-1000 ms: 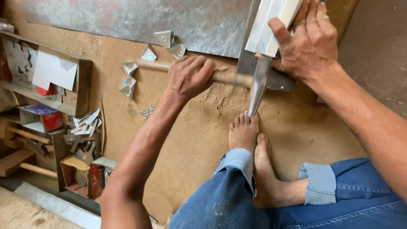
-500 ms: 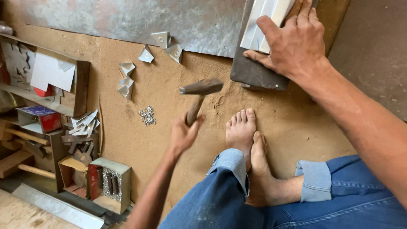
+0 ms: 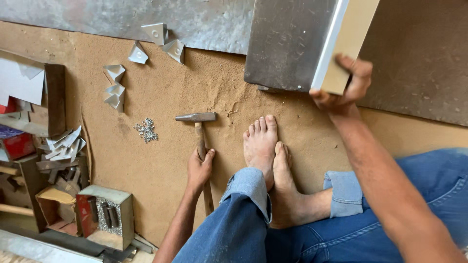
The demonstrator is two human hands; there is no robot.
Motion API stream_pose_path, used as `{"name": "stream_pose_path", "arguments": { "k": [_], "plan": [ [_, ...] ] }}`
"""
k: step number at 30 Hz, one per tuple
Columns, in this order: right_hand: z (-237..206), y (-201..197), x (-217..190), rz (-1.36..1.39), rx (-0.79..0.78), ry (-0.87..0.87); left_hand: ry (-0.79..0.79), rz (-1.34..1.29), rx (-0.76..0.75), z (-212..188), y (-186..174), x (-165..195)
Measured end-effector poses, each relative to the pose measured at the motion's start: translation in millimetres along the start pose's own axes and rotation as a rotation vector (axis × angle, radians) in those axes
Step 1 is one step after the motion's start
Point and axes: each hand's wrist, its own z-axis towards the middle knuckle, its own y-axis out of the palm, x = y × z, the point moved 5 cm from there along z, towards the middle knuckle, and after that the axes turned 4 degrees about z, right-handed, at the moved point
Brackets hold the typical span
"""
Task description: The person sits on the workshop floor and hammers small cut sheet metal pieces against a metal block to bend and shape them, occasionally picking up pieces, repositioning them, and setting formed pieces aside among a pile of similar pieces.
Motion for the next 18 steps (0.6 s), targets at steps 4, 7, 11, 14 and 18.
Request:
{"name": "stream_pose_path", "arguments": {
  "k": [4,7,11,14,18],
  "plan": [
    [-27.6,4.7,-11.9,0.037,-0.086,0.035,0.028,0.195,0.189,-12.1,-6.8,12.5],
    [-28.1,15.7,-16.4,0.029,-0.127,0.032,0.123,0.284,0.324,-34.7,-17.5,42.7],
    [-18.8,26.5,-24.3,0.04,-0.161,-0.037,-0.005,-0.189,-0.068,-65.0,-24.7,79.2],
    [-13.7,30.2,-28.9,-0.006,-0.215,-0.053,0.201,-0.024,-0.196,-81.5,-38.2,121.6],
    [-11.4,33.9,-30.6,0.043,-0.272,-0.018,0.463,0.489,-0.102,-81.3,-32.9,173.0]
  ]
}}
